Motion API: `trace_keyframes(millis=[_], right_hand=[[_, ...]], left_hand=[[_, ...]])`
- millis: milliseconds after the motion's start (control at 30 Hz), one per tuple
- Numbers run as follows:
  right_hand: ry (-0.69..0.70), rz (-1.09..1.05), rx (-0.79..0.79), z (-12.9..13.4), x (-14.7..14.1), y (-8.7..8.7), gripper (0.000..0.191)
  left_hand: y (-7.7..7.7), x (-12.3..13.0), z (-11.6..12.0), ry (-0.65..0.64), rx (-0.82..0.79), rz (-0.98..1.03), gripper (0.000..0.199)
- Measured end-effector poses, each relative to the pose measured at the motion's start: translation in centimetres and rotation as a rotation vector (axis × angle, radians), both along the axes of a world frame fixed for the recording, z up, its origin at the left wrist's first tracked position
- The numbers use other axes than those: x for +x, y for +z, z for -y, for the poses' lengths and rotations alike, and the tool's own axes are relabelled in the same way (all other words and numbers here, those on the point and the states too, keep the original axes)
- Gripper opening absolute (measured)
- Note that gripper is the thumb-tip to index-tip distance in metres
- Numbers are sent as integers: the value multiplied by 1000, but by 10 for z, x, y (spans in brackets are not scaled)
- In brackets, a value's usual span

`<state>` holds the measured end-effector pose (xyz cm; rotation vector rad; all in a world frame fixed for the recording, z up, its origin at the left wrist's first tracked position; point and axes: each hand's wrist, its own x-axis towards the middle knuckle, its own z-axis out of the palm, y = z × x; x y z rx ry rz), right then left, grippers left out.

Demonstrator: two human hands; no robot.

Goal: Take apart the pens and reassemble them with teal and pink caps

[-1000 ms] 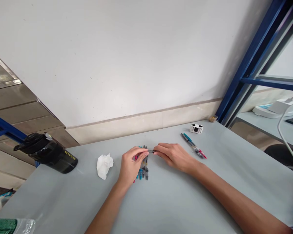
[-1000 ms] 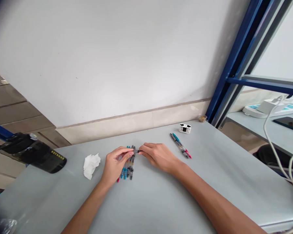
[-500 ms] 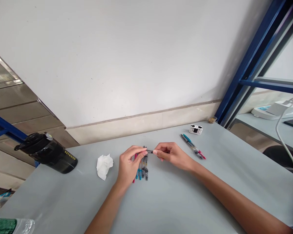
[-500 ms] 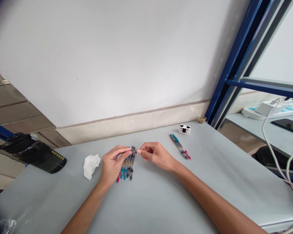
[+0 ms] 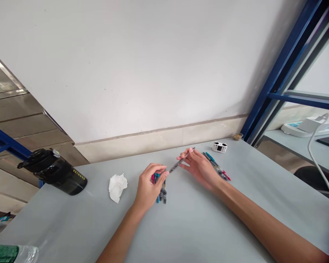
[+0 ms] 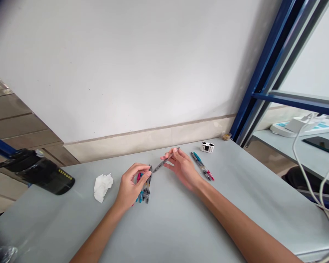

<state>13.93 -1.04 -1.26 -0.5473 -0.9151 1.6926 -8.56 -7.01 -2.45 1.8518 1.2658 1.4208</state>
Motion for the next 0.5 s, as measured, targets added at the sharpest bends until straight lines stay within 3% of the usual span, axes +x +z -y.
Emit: trace_keyframes(millis=[233, 500], right_hand=[[-97, -324, -319, -14, 23, 1, 41], [-160, -346, -347, -14, 33, 5, 40]], left_hand=[[-2, -6, -5, 221, -46, -89, 26], [-11, -10, -10, 232, -117, -154, 31]])
